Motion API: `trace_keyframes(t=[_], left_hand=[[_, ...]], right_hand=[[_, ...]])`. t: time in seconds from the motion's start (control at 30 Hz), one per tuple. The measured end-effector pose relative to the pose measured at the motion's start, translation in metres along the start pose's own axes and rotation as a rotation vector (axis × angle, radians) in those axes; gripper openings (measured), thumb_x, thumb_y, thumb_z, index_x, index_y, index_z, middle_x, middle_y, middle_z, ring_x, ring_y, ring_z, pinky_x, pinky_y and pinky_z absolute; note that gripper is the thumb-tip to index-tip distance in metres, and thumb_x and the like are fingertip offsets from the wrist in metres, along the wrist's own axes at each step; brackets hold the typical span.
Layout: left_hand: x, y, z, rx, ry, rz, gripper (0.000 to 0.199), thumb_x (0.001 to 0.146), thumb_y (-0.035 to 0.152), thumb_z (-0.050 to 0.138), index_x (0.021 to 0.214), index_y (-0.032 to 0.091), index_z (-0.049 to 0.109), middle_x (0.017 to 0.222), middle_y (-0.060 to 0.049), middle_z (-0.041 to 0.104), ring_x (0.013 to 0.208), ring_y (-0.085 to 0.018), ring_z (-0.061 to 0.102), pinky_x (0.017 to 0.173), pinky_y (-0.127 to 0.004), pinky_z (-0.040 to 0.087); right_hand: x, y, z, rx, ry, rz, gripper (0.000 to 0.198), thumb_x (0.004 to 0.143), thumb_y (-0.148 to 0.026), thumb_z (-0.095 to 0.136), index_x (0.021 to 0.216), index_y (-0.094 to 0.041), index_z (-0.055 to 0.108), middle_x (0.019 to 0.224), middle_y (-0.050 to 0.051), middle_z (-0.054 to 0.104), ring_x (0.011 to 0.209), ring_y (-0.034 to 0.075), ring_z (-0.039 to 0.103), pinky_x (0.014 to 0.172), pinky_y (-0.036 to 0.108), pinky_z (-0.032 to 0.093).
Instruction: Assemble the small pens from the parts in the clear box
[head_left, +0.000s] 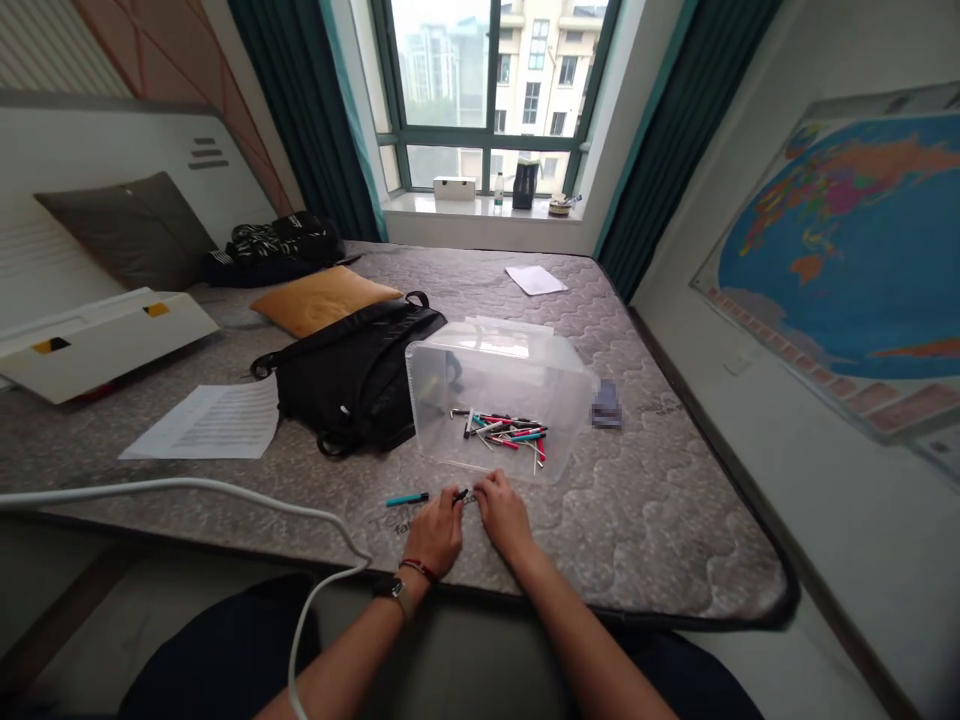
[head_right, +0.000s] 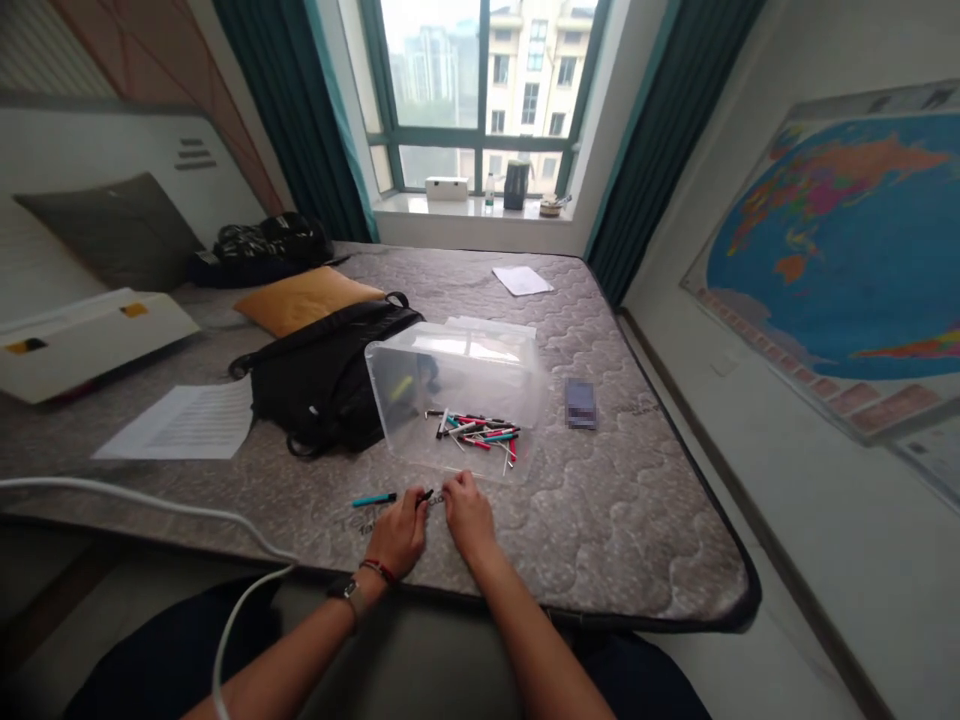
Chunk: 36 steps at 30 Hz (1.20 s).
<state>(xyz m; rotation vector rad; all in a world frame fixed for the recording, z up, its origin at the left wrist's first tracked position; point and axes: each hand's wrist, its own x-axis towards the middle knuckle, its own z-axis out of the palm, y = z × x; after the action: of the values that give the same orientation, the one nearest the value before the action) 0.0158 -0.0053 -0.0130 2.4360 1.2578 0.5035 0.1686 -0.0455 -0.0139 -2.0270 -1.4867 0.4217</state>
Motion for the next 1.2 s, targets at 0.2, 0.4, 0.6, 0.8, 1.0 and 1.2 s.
trace_keyframes(t=[0.2, 0.4, 0.6, 0.8, 1.0, 1.2], left_hand=[[0.001, 0.002, 0.0, 0.023, 0.007, 0.015, 0.024, 0.1, 0.031, 0.034, 0.116, 0.021, 0.05, 0.097, -0.009, 0.07, 0.089, -0.024, 0.068, 0.079, -0.035, 0.049], [0.001, 0.004, -0.001, 0.053, 0.004, 0.019, 0.024, 0.101, 0.033, 0.035, 0.111, 0.022, 0.052, 0.095, -0.009, 0.071, 0.086, -0.024, 0.068, 0.076, -0.033, 0.048], [0.001, 0.006, -0.001, 0.082, -0.005, 0.021, 0.025, 0.101, 0.033, 0.035, 0.113, 0.021, 0.053, 0.099, -0.009, 0.071, 0.089, -0.024, 0.068, 0.078, -0.033, 0.048], [0.0, 0.005, 0.0, 0.114, -0.008, 0.007, 0.027, 0.102, 0.032, 0.031, 0.113, 0.02, 0.053, 0.097, -0.009, 0.071, 0.086, -0.023, 0.068, 0.075, -0.032, 0.047], [0.0, 0.003, 0.001, 0.111, 0.008, -0.002, 0.029, 0.102, 0.032, 0.029, 0.115, 0.021, 0.053, 0.091, -0.008, 0.07, 0.083, -0.023, 0.067, 0.072, -0.031, 0.046], [0.0, 0.003, 0.001, 0.096, 0.015, -0.002, 0.03, 0.103, 0.033, 0.029, 0.116, 0.02, 0.053, 0.096, -0.009, 0.071, 0.083, -0.023, 0.067, 0.072, -0.031, 0.046]], right_hand=[[-0.001, -0.001, 0.002, -0.076, -0.028, 0.002, 0.017, 0.096, -0.017, 0.048, 0.103, -0.022, 0.063, 0.107, 0.01, 0.059, 0.076, 0.018, 0.061, 0.066, 0.028, 0.041], [-0.007, 0.01, -0.012, 0.067, -0.102, -0.076, 0.018, 0.096, -0.017, 0.049, 0.099, -0.023, 0.065, 0.104, 0.008, 0.062, 0.083, 0.019, 0.062, 0.073, 0.027, 0.042], [-0.005, 0.017, -0.014, 0.198, -0.095, -0.06, 0.031, 0.087, -0.013, 0.059, 0.115, -0.024, 0.066, 0.108, 0.008, 0.067, 0.094, 0.022, 0.063, 0.082, 0.03, 0.045], [0.0, 0.015, -0.006, 0.259, -0.116, -0.048, 0.03, 0.079, -0.018, 0.071, 0.108, -0.027, 0.07, 0.106, 0.006, 0.068, 0.095, 0.023, 0.063, 0.085, 0.031, 0.045], [0.006, 0.007, -0.003, 0.229, -0.141, -0.063, 0.02, 0.084, -0.013, 0.062, 0.097, -0.023, 0.073, 0.1, 0.008, 0.067, 0.087, 0.021, 0.063, 0.08, 0.03, 0.045], [0.014, 0.008, -0.004, 0.867, -0.014, 0.15, 0.013, 0.084, -0.027, 0.062, 0.089, -0.018, 0.071, 0.078, 0.002, 0.063, 0.071, 0.017, 0.06, 0.063, 0.027, 0.05]])
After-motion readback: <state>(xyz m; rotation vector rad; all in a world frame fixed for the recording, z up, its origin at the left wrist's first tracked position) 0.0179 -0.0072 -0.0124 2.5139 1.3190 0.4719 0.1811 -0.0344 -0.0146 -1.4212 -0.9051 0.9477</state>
